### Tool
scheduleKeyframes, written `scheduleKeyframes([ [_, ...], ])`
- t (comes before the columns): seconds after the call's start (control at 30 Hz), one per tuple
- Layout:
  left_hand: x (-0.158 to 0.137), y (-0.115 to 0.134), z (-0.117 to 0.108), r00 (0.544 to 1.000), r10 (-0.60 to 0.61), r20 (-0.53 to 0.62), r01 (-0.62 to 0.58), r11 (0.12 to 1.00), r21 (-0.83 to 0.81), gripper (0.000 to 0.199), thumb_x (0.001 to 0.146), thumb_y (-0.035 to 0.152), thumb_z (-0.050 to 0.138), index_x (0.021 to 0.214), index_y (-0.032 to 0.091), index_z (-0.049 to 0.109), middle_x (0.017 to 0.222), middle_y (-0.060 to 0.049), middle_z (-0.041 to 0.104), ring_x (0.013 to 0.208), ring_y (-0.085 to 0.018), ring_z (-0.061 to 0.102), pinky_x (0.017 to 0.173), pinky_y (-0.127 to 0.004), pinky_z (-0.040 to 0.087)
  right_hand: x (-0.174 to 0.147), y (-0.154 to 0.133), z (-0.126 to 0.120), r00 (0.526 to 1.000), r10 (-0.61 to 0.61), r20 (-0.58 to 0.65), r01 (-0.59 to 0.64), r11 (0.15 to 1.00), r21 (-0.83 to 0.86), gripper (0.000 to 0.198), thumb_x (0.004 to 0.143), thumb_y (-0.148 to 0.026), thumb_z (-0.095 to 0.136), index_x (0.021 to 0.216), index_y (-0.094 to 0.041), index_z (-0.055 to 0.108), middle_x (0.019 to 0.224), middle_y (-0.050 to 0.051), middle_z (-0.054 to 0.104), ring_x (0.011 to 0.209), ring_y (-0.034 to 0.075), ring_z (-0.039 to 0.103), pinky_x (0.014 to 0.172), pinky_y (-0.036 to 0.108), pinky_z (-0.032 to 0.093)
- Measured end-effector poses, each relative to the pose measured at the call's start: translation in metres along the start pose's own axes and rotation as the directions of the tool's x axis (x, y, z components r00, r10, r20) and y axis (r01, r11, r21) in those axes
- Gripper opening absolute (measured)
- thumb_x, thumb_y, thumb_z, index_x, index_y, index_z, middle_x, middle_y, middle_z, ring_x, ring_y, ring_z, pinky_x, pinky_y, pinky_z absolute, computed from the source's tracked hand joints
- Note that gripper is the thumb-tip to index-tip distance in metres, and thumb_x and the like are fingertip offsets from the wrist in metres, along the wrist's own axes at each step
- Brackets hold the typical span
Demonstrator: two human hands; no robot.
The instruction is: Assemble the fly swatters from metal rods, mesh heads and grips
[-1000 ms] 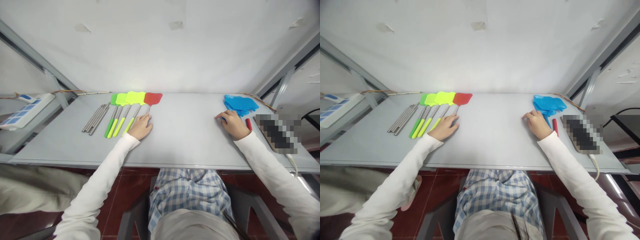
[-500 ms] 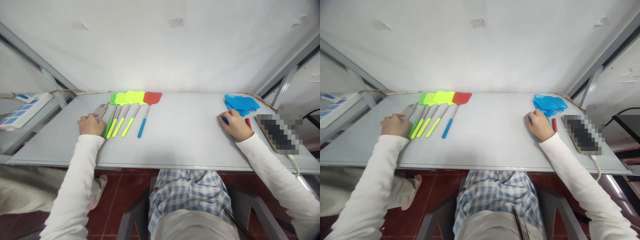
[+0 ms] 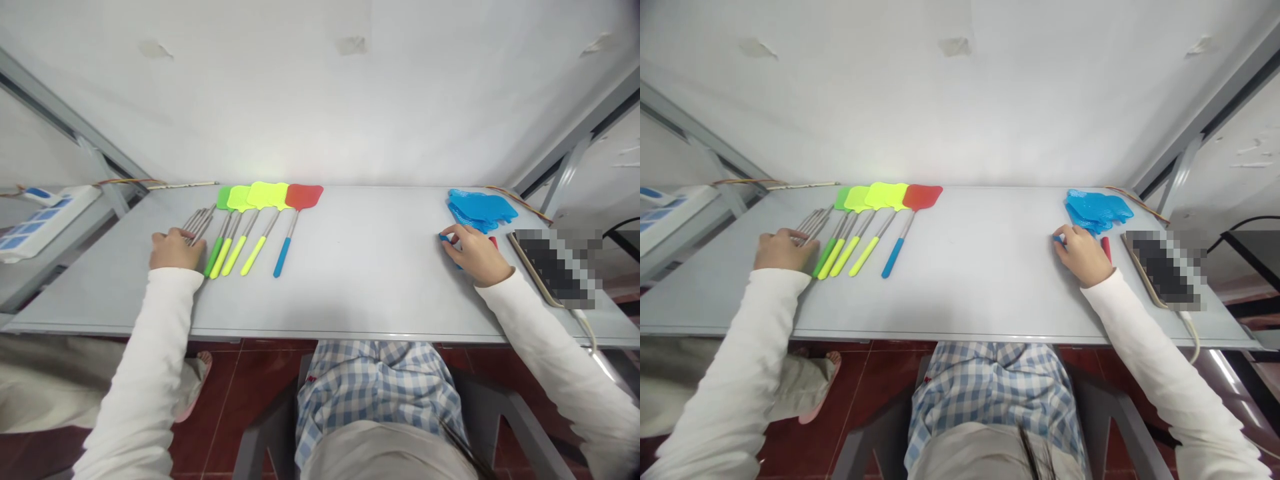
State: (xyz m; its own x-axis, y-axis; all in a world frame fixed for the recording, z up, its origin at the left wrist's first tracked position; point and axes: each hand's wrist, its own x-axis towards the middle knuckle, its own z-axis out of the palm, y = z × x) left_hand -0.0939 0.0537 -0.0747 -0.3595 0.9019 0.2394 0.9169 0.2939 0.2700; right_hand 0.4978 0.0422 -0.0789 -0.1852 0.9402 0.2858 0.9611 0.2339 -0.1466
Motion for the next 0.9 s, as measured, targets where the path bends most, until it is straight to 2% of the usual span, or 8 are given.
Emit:
scheduleKeyframes([
  [0.1, 0.001, 0.014, -0.005, 0.974, -0.225, 0.027, 0.223, 0.972, 0.076, 0.026, 0.077, 0.044, 0.055, 0.084, 0.019, 0.054, 0.095, -0.010, 0.058, 0.101, -0.032, 0.056, 0.093, -0.052, 0.048, 0.000, -0.003, -0.001, 0.999, -0.031, 0.032, 0.029, 0.999, 0.044, 0.024, 0.089, -0.026, 0.046, 0.108, -0.021, 0.058, 0.088, 0.012, 0.064, 0.086, 0.030, 0.062, 0.073, 0.042, 0.049],
  [0.3, -0.002, 0.039, -0.027, 0.953, -0.263, 0.153, 0.246, 0.962, 0.119, 0.024, 0.067, 0.041, 0.067, 0.072, 0.022, 0.055, 0.067, -0.003, 0.046, 0.092, -0.032, 0.056, 0.090, -0.050, 0.048, 0.002, -0.010, 0.000, 0.977, -0.209, 0.037, 0.204, 0.973, 0.107, 0.032, 0.090, -0.033, 0.048, 0.117, -0.019, 0.058, 0.098, 0.010, 0.068, 0.093, 0.028, 0.065, 0.084, 0.042, 0.048],
  [0.43, -0.012, 0.062, -0.051, 0.959, -0.276, -0.063, 0.273, 0.960, -0.053, 0.018, 0.070, 0.033, 0.064, 0.069, 0.021, 0.050, 0.068, 0.000, 0.054, 0.087, -0.025, 0.059, 0.094, -0.046, 0.048, 0.005, -0.002, 0.001, 0.975, -0.217, 0.044, 0.217, 0.976, 0.005, 0.030, 0.090, -0.041, 0.051, 0.106, -0.019, 0.063, 0.100, 0.013, 0.067, 0.095, 0.031, 0.063, 0.083, 0.044, 0.047],
  [0.57, -0.023, 0.105, -0.075, 0.935, -0.137, -0.327, 0.010, 0.932, -0.363, 0.008, 0.071, 0.022, 0.060, 0.072, 0.018, 0.053, 0.068, 0.002, 0.059, 0.071, -0.015, 0.061, 0.085, -0.037, 0.053, 0.012, -0.002, 0.002, 0.973, -0.219, 0.078, 0.224, 0.972, -0.065, 0.025, 0.090, -0.037, 0.051, 0.097, -0.018, 0.066, 0.096, 0.013, 0.068, 0.092, 0.030, 0.063, 0.080, 0.042, 0.045],
  [0.63, -0.025, 0.132, -0.078, 0.901, -0.052, -0.431, -0.213, 0.813, -0.542, 0.009, 0.073, 0.018, 0.058, 0.082, 0.016, 0.055, 0.067, 0.004, 0.058, 0.063, -0.011, 0.060, 0.074, -0.032, 0.054, 0.019, -0.010, 0.001, 0.966, -0.242, 0.087, 0.248, 0.966, -0.069, 0.024, 0.090, -0.035, 0.051, 0.098, -0.018, 0.066, 0.093, 0.012, 0.069, 0.088, 0.029, 0.062, 0.080, 0.040, 0.045],
  [0.73, -0.027, 0.174, -0.064, 0.922, 0.085, -0.379, -0.373, 0.465, -0.803, 0.016, 0.077, 0.018, 0.061, 0.087, 0.018, 0.049, 0.060, 0.009, 0.054, 0.052, -0.007, 0.057, 0.060, -0.024, 0.051, 0.032, -0.026, 0.001, 0.957, -0.279, 0.075, 0.283, 0.958, -0.048, 0.024, 0.092, -0.033, 0.048, 0.101, -0.018, 0.065, 0.092, 0.011, 0.071, 0.084, 0.027, 0.062, 0.077, 0.038, 0.043],
  [0.8, -0.030, 0.200, -0.044, 0.953, 0.228, -0.197, -0.260, 0.291, -0.921, 0.018, 0.080, 0.021, 0.064, 0.081, 0.019, 0.046, 0.056, 0.008, 0.055, 0.050, -0.007, 0.057, 0.057, -0.022, 0.051, 0.039, -0.034, 0.003, 0.955, -0.287, 0.068, 0.289, 0.957, -0.026, 0.025, 0.093, -0.033, 0.047, 0.104, -0.018, 0.065, 0.093, 0.011, 0.071, 0.085, 0.026, 0.061, 0.076, 0.037, 0.042],
  [0.9, -0.043, 0.232, -0.008, 0.944, 0.321, 0.082, 0.017, 0.200, -0.980, 0.017, 0.085, 0.025, 0.061, 0.080, 0.019, 0.046, 0.059, 0.004, 0.060, 0.054, -0.008, 0.061, 0.057, -0.021, 0.051, 0.045, -0.041, 0.008, 0.955, -0.291, 0.054, 0.291, 0.957, 0.001, 0.025, 0.095, -0.032, 0.046, 0.106, -0.018, 0.064, 0.096, 0.011, 0.071, 0.087, 0.026, 0.060, 0.078, 0.037, 0.041],
])
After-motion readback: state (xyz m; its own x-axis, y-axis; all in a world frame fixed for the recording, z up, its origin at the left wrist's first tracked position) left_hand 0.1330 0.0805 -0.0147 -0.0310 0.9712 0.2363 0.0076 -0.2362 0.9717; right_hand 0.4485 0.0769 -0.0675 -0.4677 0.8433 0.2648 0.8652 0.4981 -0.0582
